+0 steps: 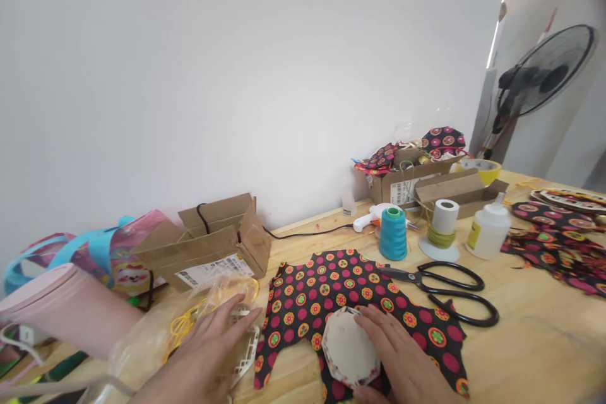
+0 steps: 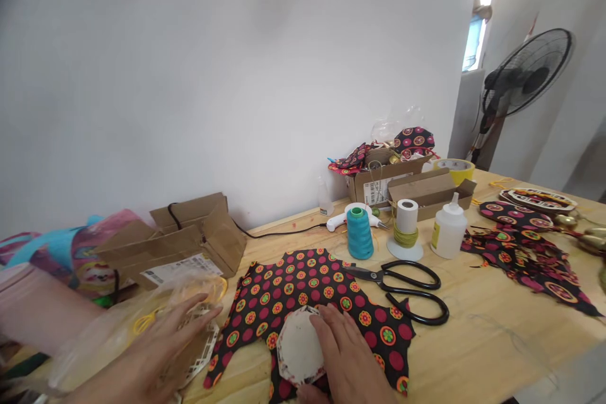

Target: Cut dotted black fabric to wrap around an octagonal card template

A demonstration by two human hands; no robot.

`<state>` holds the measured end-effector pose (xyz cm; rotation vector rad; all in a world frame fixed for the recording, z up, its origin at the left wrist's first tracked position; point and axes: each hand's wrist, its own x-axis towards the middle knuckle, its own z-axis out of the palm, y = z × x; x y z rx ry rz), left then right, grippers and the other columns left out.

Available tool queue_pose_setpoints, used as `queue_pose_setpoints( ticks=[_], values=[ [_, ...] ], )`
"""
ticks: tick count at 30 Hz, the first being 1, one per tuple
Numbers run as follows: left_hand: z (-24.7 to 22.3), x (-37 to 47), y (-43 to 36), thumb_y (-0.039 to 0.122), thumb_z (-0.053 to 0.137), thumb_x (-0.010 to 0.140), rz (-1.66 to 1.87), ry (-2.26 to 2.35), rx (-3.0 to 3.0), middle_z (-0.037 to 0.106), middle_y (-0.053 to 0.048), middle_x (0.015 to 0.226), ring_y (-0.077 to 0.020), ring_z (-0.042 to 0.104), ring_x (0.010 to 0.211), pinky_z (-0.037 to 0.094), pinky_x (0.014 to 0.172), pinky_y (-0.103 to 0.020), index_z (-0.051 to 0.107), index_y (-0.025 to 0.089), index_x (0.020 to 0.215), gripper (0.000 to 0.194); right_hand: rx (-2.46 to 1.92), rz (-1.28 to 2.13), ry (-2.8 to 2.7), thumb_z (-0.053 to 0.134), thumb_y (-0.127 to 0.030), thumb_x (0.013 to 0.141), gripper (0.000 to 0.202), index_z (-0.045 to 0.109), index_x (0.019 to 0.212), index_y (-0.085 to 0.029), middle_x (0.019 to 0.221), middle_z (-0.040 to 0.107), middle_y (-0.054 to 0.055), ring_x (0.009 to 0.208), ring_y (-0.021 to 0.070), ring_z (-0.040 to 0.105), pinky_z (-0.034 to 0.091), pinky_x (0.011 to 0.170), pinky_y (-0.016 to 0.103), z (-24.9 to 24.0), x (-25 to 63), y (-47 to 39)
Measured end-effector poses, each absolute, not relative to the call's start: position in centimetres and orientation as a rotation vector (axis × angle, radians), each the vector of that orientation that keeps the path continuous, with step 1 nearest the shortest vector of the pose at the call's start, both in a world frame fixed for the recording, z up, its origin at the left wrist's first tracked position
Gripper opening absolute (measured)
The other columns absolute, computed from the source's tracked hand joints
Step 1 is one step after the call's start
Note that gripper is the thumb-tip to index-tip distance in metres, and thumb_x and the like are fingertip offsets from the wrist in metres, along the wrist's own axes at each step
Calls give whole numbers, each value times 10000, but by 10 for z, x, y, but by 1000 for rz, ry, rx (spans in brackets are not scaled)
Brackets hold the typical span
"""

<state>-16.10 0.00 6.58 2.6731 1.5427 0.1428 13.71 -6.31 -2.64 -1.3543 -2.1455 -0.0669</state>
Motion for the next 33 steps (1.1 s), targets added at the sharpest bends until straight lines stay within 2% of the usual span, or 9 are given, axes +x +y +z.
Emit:
queue_pose_setpoints(
  ticks=[2,5,8,12,16,19,24,30,33],
  values=[
    [63,-139,-6,212,463,712,123,1501,2699,399,-66,1351,-285,343,1222,317,965,-475,463,314,1208,507,-1405,9,-2120,604,-338,691,550,518,1148,-45,1162,561,208,1055,326,533,501,816,429,-24,136,-66],
    [55,-94,-14,189,305,794,113,1290,2632,421,-61,1335,-195,383,1205,332,981,-368,430,227,1243,468,-1449,107,-2021,588,-268,682,549,476,1178,-61,1205,527,201,1102,298,499,486,844,407,-21,136,-69],
    [45,-62,-18,248,368,793,64,1247,2521,341,-56,1375,-196,318,1241,283,1008,-394,308,217,1308,520,-1458,163,-1897,572,-227,679,520,462,1170,-94,1213,524,193,1105,278,500,485,849,390,-18,139,-73],
    [34,-59,-16,388,537,709,1,1195,2472,196,-52,1427,-250,176,1288,190,1024,-484,177,263,1338,736,-1424,139,-1799,571,-229,690,496,455,1162,-131,1227,515,177,1114,271,493,477,860,389,-11,145,-75],
    [30,-70,-15,538,440,727,-31,1193,2501,123,-29,1442,-280,95,1298,156,1003,-554,128,327,1333,715,-1478,163,-1869,599,-191,654,541,467,1174,-122,1267,472,176,1143,282,461,463,874,420,-5,144,-75],
    [25,-73,-15,555,449,711,-91,1207,2528,88,-26,1446,-279,80,1301,140,1015,-537,121,315,1337,746,-1529,238,-1960,630,-167,609,579,493,1169,-112,1271,472,165,1159,295,438,432,906,444,-1,138,-73],
    [14,-77,-14,545,522,665,-49,1197,2547,80,-38,1449,-281,89,1304,152,1015,-535,-12,280,1340,900,-1578,305,-2086,636,-189,610,604,489,1192,-125,1282,469,127,1184,305,404,380,946,478,2,131,-71],
    [12,-79,-10,610,432,684,-35,1111,2598,131,-75,1442,-335,114,1288,171,974,-596,90,305,1340,800,-1588,317,-2071,663,-241,599,663,461,1220,-126,1295,453,129,1193,312,388,375,956,471,-2,133,-72],
    [9,-81,-8,609,427,689,-42,1069,2668,114,-122,1439,-359,124,1276,205,943,-617,98,316,1339,786,-1549,321,-1922,598,-266,695,533,472,1196,-134,1287,463,136,1194,272,398,414,933,421,-3,140,-76]
  ],
)
